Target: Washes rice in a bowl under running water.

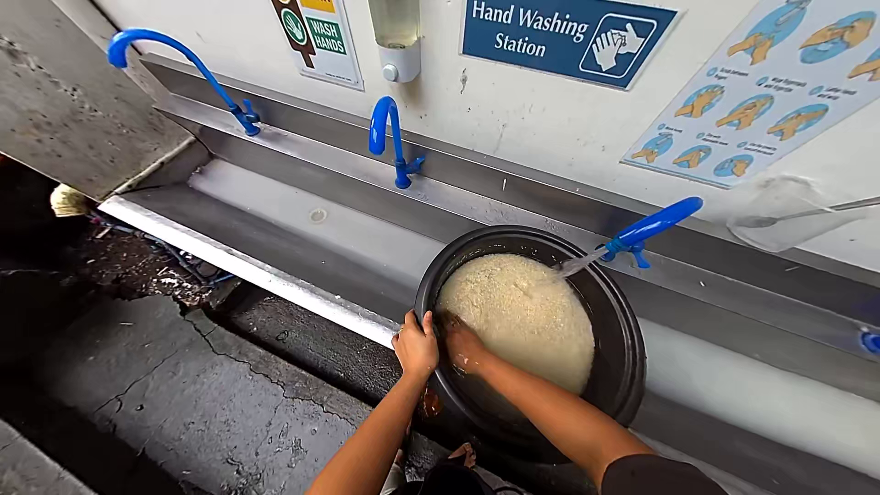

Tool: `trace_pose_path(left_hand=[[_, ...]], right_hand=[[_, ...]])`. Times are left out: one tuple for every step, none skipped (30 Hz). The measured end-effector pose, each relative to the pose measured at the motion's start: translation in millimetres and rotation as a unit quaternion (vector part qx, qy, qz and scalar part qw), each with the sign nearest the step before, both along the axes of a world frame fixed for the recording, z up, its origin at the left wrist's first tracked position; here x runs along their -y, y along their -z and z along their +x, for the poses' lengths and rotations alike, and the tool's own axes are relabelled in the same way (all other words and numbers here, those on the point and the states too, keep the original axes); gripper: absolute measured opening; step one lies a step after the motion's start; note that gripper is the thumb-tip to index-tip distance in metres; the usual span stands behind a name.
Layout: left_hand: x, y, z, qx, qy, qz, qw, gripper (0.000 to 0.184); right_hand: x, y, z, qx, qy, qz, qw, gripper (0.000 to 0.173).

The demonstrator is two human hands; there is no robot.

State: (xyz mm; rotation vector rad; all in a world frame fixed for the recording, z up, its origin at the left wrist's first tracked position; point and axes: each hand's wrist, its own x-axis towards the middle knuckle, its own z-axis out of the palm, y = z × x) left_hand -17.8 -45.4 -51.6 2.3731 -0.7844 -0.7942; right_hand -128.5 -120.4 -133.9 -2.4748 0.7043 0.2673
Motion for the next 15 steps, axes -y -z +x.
trace_pose_path(left_hand=[[1,-1,0,0.004,0.000,0.002,1.000,0.056],[1,-2,0,0.007,0.001,0.008,1.000,0.056],[1,-2,0,0.012,0.002,0.013,1.000,0.057],[2,-3,-1,0.016,0.003,0.016,1.000,0.057],[4,-4,-1,0.019,0.005,0.021,1.000,0.057],[4,-5,-2,0.021,0.006,0.028,0.999,0.057],[4,-6,-2,0.023,0.007,0.035,0.999,0.057],[5,-7,-3,0.025,0.007,0.040,0.999,0.057],[5,-8,-3,0.026,0.007,0.044,0.999,0.057],[6,-8,-3,0.028,0.007,0.046,0.999,0.057],[6,-9,-3,0.031,0.007,0.047,0.998,0.057],[6,-10,-3,0.032,0.007,0.048,0.998,0.057],[6,-10,-3,0.032,0.007,0.048,0.998,0.057],[6,-10,-3,0.034,0.006,0.048,0.998,0.058],[6,-10,-4,0.034,0.005,0.047,0.998,0.058]], right_hand=[[-5,2,-14,-0.008,-0.042,-0.013,0.999,0.058],[-7,1,-28,-0.018,-0.082,-0.026,0.996,0.058],[-6,0,-40,-0.027,-0.105,-0.035,0.993,0.058],[1,-1,-50,-0.038,-0.112,-0.045,0.992,0.060],[10,-3,-56,-0.050,-0.100,-0.054,0.992,0.062],[20,-5,-61,-0.060,-0.076,-0.061,0.993,0.066],[31,-9,-63,-0.073,-0.044,-0.068,0.994,0.069],[42,-13,-65,-0.091,-0.013,-0.074,0.993,0.072],[53,-17,-66,-0.112,0.021,-0.074,0.991,0.075],[63,-18,-69,-0.125,0.055,-0.073,0.988,0.076],[72,-19,-73,-0.135,0.090,-0.066,0.985,0.077],[79,-19,-78,-0.142,0.122,-0.058,0.981,0.078],[85,-20,-85,-0.150,0.152,-0.049,0.976,0.080],[91,-20,-93,-0.162,0.175,-0.044,0.970,0.082],[96,-19,-103,-0.170,0.199,-0.031,0.965,0.085]])
